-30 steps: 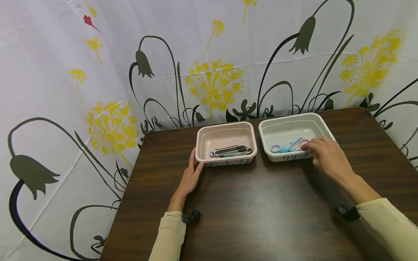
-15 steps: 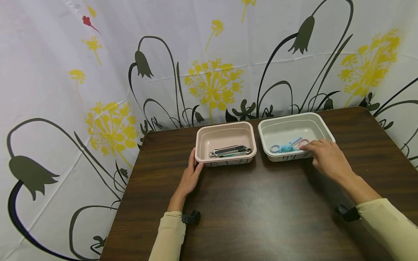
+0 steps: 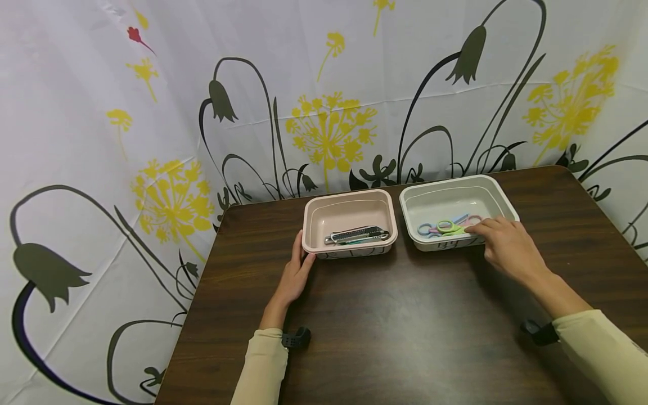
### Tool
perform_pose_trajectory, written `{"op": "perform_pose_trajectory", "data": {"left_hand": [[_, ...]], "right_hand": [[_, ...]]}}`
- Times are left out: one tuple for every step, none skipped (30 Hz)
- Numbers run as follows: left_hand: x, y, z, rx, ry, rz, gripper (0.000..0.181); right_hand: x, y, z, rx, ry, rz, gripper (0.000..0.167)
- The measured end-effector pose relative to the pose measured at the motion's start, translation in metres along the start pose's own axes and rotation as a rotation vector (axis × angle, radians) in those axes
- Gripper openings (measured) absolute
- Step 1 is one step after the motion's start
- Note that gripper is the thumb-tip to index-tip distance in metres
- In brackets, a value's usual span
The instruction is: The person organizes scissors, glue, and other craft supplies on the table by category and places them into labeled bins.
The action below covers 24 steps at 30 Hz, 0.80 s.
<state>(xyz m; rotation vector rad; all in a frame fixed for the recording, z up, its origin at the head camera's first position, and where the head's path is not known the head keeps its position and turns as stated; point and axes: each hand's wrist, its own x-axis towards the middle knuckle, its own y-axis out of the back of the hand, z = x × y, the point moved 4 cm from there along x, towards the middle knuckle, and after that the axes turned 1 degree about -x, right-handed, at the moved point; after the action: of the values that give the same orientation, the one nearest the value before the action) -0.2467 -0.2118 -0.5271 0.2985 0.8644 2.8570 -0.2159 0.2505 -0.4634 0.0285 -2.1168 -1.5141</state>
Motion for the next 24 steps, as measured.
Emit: {"op": "perform_pose_trajectory", "data": {"left_hand": [[0.000,0.000,0.000,0.003,0.003,-0.001,0.067],[0.000,0.000,0.000,0.004,0.005,-0.001,0.067],[0.000,0.000,0.000,0.005,0.005,-0.001,0.067],[0.001,0.001,0.000,0.008,0.005,0.000,0.067],[0.001,0.001,0.000,0.009,0.002,0.001,0.066],[0.001,0.001,0.000,0.008,-0.004,0.002,0.066],[0.002,0.001,0.000,0.003,-0.005,0.000,0.066],[0.001,0.001,0.004,-0.003,-0.005,0.001,0.066],[0.001,0.001,0.004,-0.007,-0.003,0.001,0.066],[0.001,0.000,0.004,-0.011,-0.002,0.003,0.066],[0.001,0.000,0.004,-0.020,0.001,0.002,0.066],[0.002,-0.001,0.004,-0.025,0.001,0.003,0.066],[0.002,-0.002,0.004,-0.032,0.003,0.003,0.066],[0.002,-0.002,0.004,-0.034,-0.001,0.005,0.067],[0.003,-0.003,-0.001,-0.032,-0.005,0.004,0.067],[0.003,-0.002,0.000,-0.032,-0.012,0.001,0.067],[0.004,-0.002,-0.001,-0.032,-0.015,-0.005,0.067],[0.005,-0.001,0.000,-0.030,-0.022,-0.013,0.067],[0.005,0.000,0.001,-0.026,-0.026,-0.022,0.068],[0.005,0.002,0.002,-0.015,-0.027,-0.030,0.068],[0.005,0.004,0.004,0.003,-0.029,-0.035,0.068],[0.005,0.007,0.006,0.016,-0.026,-0.041,0.068],[0.004,0.009,0.008,0.034,-0.023,-0.046,0.068],[0.003,0.013,0.010,0.055,-0.018,-0.046,0.068]], "right_hand": [[0.000,0.000,0.000,0.003,0.000,0.006,0.042],[-0.001,0.000,0.000,0.005,0.000,0.011,0.042],[-0.001,0.000,0.000,0.007,0.001,0.017,0.042],[-0.001,0.001,0.000,0.010,0.002,0.023,0.041],[-0.001,0.002,0.000,0.012,0.004,0.031,0.041],[-0.001,0.003,-0.001,0.015,0.006,0.042,0.040],[-0.002,0.004,-0.001,0.019,0.009,0.056,0.038],[-0.002,0.005,-0.001,0.023,0.014,0.072,0.037],[-0.002,0.006,0.000,0.028,0.021,0.088,0.035],[-0.003,0.007,0.000,0.034,0.026,0.103,0.034],[-0.003,0.008,0.000,0.039,0.034,0.121,0.033],[-0.004,0.009,0.001,0.045,0.042,0.139,0.032],[-0.004,0.010,0.002,0.051,0.052,0.154,0.032],[-0.005,0.011,0.003,0.057,0.062,0.166,0.032],[-0.006,0.011,0.004,0.064,0.069,0.176,0.033],[-0.008,0.012,0.004,0.072,0.075,0.184,0.034],[-0.009,0.013,0.004,0.076,0.080,0.193,0.034],[-0.010,0.014,0.005,0.079,0.084,0.200,0.034],[-0.012,0.015,0.005,0.081,0.084,0.203,0.034],[-0.013,0.016,0.005,0.081,0.084,0.205,0.035],[-0.014,0.017,0.006,0.080,0.082,0.204,0.036],[-0.016,0.018,0.007,0.078,0.078,0.203,0.036],[-0.017,0.020,0.007,0.073,0.074,0.201,0.037],[-0.018,0.021,0.008,0.070,0.069,0.200,0.039]]}}
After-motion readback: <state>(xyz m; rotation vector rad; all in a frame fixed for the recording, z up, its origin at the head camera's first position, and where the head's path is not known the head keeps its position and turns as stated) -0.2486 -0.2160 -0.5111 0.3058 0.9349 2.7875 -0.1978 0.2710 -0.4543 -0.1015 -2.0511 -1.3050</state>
